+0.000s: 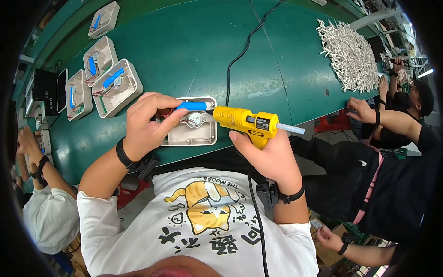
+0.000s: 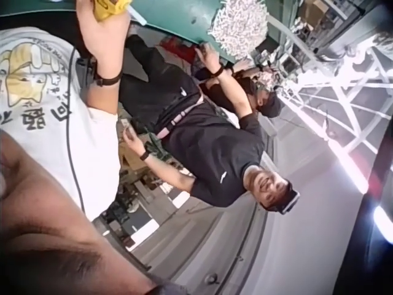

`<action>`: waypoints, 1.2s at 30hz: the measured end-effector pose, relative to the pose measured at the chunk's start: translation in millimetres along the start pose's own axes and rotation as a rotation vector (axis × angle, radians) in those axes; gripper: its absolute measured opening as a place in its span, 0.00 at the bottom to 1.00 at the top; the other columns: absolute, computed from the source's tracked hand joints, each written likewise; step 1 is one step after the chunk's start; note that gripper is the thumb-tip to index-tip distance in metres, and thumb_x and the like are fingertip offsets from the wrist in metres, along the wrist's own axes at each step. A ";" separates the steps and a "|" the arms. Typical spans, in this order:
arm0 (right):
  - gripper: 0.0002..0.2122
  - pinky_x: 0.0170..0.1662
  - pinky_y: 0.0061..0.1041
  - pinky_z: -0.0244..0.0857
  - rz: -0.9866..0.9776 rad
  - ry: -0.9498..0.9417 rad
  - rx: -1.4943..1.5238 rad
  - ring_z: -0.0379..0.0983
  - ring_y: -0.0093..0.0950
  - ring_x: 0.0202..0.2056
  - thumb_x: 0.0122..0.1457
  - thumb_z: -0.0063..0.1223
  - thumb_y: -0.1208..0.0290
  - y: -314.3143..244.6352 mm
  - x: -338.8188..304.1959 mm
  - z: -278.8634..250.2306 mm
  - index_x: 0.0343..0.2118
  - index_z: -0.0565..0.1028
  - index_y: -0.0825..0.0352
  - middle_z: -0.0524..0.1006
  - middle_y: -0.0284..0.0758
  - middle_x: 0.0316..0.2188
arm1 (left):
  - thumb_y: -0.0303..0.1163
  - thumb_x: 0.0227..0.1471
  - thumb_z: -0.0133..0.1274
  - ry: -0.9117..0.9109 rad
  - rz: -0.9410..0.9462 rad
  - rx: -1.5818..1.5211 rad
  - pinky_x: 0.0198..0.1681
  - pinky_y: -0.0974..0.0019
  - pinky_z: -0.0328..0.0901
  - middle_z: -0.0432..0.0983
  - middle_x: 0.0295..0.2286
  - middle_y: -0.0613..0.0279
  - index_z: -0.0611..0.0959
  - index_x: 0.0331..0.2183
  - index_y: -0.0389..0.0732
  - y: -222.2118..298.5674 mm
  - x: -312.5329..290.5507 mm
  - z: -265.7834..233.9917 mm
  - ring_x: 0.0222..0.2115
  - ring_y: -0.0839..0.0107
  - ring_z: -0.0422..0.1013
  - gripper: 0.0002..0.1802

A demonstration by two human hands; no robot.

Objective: Apply hot glue to small blue plastic components at an assembly station.

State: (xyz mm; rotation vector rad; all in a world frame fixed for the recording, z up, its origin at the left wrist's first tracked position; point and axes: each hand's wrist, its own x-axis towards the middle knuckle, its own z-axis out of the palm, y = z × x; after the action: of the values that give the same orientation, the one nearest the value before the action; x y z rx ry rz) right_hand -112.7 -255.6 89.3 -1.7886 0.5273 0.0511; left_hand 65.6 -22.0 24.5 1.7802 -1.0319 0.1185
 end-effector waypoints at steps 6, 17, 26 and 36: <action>0.16 0.41 0.21 0.71 0.002 0.001 0.048 0.76 0.17 0.38 0.65 0.67 0.74 10.3 0.7 -1.8 0.54 0.79 0.72 0.82 0.30 0.40 | 0.27 0.52 0.73 -0.017 0.011 0.156 0.38 0.65 0.70 0.84 0.33 0.59 0.86 0.34 0.38 4.7 8.9 -9.6 0.31 0.66 0.77 0.10; 0.15 0.42 0.27 0.75 -0.078 0.032 -0.047 0.82 0.26 0.36 0.64 0.66 0.67 2.2 20.4 6.0 0.51 0.83 0.70 0.86 0.35 0.37 | 0.29 0.56 0.68 -0.338 -0.399 -0.040 0.45 0.60 0.68 0.83 0.34 0.58 0.88 0.38 0.38 -0.2 24.3 -14.8 0.39 0.59 0.75 0.08; 0.16 0.43 0.37 0.75 -0.254 -0.015 -0.119 0.82 0.38 0.36 0.59 0.66 0.61 25.7 4.0 8.8 0.44 0.82 0.67 0.84 0.41 0.35 | 0.26 0.64 0.60 -0.335 -0.386 -0.079 0.51 0.66 0.70 0.83 0.40 0.59 0.86 0.46 0.32 -12.8 -1.9 -19.0 0.44 0.71 0.77 0.10; 0.13 0.39 0.35 0.74 -0.250 -0.146 -0.140 0.79 0.38 0.31 0.58 0.65 0.62 28.8 0.3 12.5 0.39 0.81 0.67 0.81 0.40 0.28 | 0.24 0.65 0.57 -0.429 -0.377 -0.144 0.54 0.64 0.69 0.83 0.44 0.55 0.85 0.49 0.32 -17.9 11.1 -28.2 0.47 0.67 0.76 0.13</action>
State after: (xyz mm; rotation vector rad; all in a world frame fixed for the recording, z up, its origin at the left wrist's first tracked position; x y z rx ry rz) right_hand -120.3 -249.5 59.4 -1.9575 0.1971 0.0464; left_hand 95.2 -4.0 30.5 1.8739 -0.9473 -0.5789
